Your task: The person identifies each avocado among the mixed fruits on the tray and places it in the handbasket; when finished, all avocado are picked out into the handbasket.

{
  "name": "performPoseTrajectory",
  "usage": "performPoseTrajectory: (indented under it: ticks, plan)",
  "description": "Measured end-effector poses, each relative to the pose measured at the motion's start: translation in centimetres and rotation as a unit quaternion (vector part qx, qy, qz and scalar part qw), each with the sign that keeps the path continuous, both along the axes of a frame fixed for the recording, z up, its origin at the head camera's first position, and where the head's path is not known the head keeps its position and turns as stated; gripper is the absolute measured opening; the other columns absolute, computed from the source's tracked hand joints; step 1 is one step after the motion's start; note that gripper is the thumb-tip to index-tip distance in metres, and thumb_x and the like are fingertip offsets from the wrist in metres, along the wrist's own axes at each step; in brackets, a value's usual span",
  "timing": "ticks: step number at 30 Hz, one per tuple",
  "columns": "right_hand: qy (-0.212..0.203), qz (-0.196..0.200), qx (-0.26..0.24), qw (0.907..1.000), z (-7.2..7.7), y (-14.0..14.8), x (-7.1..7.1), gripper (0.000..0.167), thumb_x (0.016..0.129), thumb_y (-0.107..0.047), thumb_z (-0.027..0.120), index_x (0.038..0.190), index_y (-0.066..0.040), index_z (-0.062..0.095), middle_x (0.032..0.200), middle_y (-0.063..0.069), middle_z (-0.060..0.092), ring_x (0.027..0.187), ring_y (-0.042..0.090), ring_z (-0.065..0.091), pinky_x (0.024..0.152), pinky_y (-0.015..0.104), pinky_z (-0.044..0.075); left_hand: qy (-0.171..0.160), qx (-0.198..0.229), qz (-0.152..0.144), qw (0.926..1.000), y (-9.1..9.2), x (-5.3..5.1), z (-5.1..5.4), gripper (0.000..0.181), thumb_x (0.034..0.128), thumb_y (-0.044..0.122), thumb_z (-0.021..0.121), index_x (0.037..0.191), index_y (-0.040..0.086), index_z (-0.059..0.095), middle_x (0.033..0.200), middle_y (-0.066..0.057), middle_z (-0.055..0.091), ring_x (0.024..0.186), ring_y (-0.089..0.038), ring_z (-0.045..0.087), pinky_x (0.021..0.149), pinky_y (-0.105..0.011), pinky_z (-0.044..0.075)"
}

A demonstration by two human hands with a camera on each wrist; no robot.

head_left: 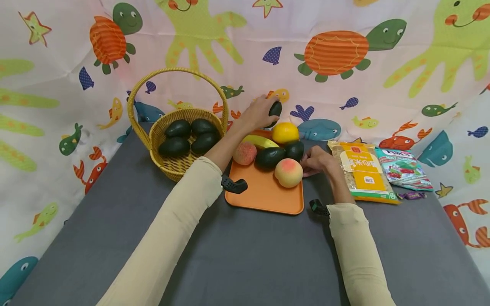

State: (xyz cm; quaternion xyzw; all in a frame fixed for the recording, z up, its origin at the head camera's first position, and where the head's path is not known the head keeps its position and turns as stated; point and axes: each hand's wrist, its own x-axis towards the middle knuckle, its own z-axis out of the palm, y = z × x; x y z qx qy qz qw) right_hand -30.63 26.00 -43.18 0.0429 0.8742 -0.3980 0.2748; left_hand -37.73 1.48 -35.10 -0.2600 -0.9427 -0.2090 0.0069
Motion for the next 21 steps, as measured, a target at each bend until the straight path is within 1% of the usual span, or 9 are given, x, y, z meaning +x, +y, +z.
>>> performPoseTrajectory:
  ticks: [3, 5, 8, 10, 12, 14, 16, 18, 21]
  plan:
    - [-0.003, -0.001, -0.004, 1.0, 0.0, -0.1, -0.1, 0.011, 0.097, -0.004, 0.066, 0.101, 0.005, 0.063, 0.075, 0.005, 0.069, 0.065, 0.011, 0.073, 0.068, 0.028, 0.064, 0.024, 0.003, -0.005, 0.9997, -0.2, 1.4, 1.6, 0.064, 0.1022, 0.038, 0.065, 0.158, 0.018, 0.042, 0.151, -0.02, 0.052, 0.125, -0.034, 0.061, 0.106, -0.045, 0.057]
    - [-0.009, -0.001, -0.006, 0.9999, 0.0, -0.1, -0.2, 0.011, 0.098, -0.005, 0.066, 0.101, 0.005, 0.063, 0.074, 0.005, 0.069, 0.064, 0.011, 0.073, 0.067, 0.028, 0.064, 0.031, 0.01, -0.011, 0.9994, -0.6, 2.5, 2.6, 0.065, 0.1018, 0.04, 0.065, 0.159, 0.019, 0.042, 0.152, -0.019, 0.052, 0.125, -0.034, 0.062, 0.105, -0.044, 0.058]
    - [-0.018, 0.001, -0.002, 0.9998, 0.3, -0.1, -0.3, 0.012, 0.098, -0.006, 0.068, 0.102, 0.005, 0.064, 0.073, 0.004, 0.07, 0.064, 0.011, 0.074, 0.067, 0.027, 0.064, 0.035, 0.024, -0.025, 0.9988, -1.4, 4.2, 4.1, 0.066, 0.1015, 0.041, 0.065, 0.159, 0.019, 0.042, 0.151, -0.017, 0.055, 0.125, -0.032, 0.061, 0.104, -0.042, 0.058]
    - [-0.026, 0.004, -0.002, 0.9997, 0.5, 0.1, -0.5, 0.012, 0.098, -0.007, 0.068, 0.102, 0.004, 0.064, 0.074, 0.004, 0.07, 0.065, 0.012, 0.074, 0.068, 0.028, 0.064, 0.033, 0.034, -0.038, 0.9982, -2.1, 5.1, 4.9, 0.067, 0.102, 0.043, 0.064, 0.16, 0.02, 0.041, 0.151, -0.014, 0.056, 0.127, -0.03, 0.06, 0.105, -0.04, 0.057]
    - [-0.028, 0.005, -0.002, 0.9996, 0.7, 0.2, -0.7, 0.011, 0.098, -0.007, 0.068, 0.101, 0.003, 0.064, 0.074, 0.004, 0.071, 0.065, 0.012, 0.075, 0.069, 0.028, 0.064, 0.031, 0.033, -0.049, 0.9978, -2.9, 5.9, 5.6, 0.067, 0.1027, 0.046, 0.062, 0.161, 0.02, 0.04, 0.154, -0.012, 0.055, 0.131, -0.029, 0.058, 0.107, -0.039, 0.056]
    - [-0.031, 0.004, 0.0, 0.9995, 0.9, 0.2, -0.9, 0.011, 0.097, -0.007, 0.069, 0.1, 0.003, 0.065, 0.073, 0.004, 0.071, 0.065, 0.012, 0.075, 0.069, 0.029, 0.064, 0.031, 0.029, -0.064, 0.9971, -4.0, 6.6, 6.1, 0.068, 0.1032, 0.047, 0.06, 0.161, 0.018, 0.04, 0.159, -0.01, 0.051, 0.138, -0.028, 0.054, 0.11, -0.041, 0.053]
    - [-0.033, 0.007, 0.0, 0.9994, 1.0, 0.2, -1.0, 0.011, 0.097, -0.007, 0.07, 0.099, 0.003, 0.065, 0.072, 0.004, 0.071, 0.064, 0.012, 0.075, 0.068, 0.029, 0.064, 0.027, 0.016, -0.073, 0.9968, -5.2, 7.4, 6.5, 0.067, 0.1034, 0.048, 0.06, 0.161, 0.018, 0.04, 0.16, -0.01, 0.05, 0.14, -0.029, 0.052, 0.111, -0.043, 0.052]
    - [-0.037, 0.012, 0.001, 0.9992, 0.9, 0.1, -1.1, 0.011, 0.097, -0.007, 0.07, 0.099, 0.002, 0.064, 0.071, 0.003, 0.071, 0.064, 0.012, 0.075, 0.067, 0.028, 0.064, 0.021, 0.014, -0.093, 0.9953, -6.6, 8.1, 6.7, 0.066, 0.1029, 0.046, 0.062, 0.158, 0.016, 0.044, 0.158, -0.012, 0.051, 0.137, -0.03, 0.053, 0.11, -0.045, 0.051]
    - [-0.045, 0.022, 0.006, 0.9987, 0.7, 0.0, -1.1, 0.011, 0.097, -0.006, 0.069, 0.097, 0.002, 0.062, 0.071, 0.004, 0.072, 0.064, 0.012, 0.076, 0.067, 0.028, 0.064, -0.013, 0.001, -0.125, 0.9921, -9.1, 9.1, 6.8, 0.061, 0.1025, 0.044, 0.064, 0.155, 0.017, 0.048, 0.153, -0.012, 0.054, 0.13, -0.029, 0.056, 0.109, -0.047, 0.05]
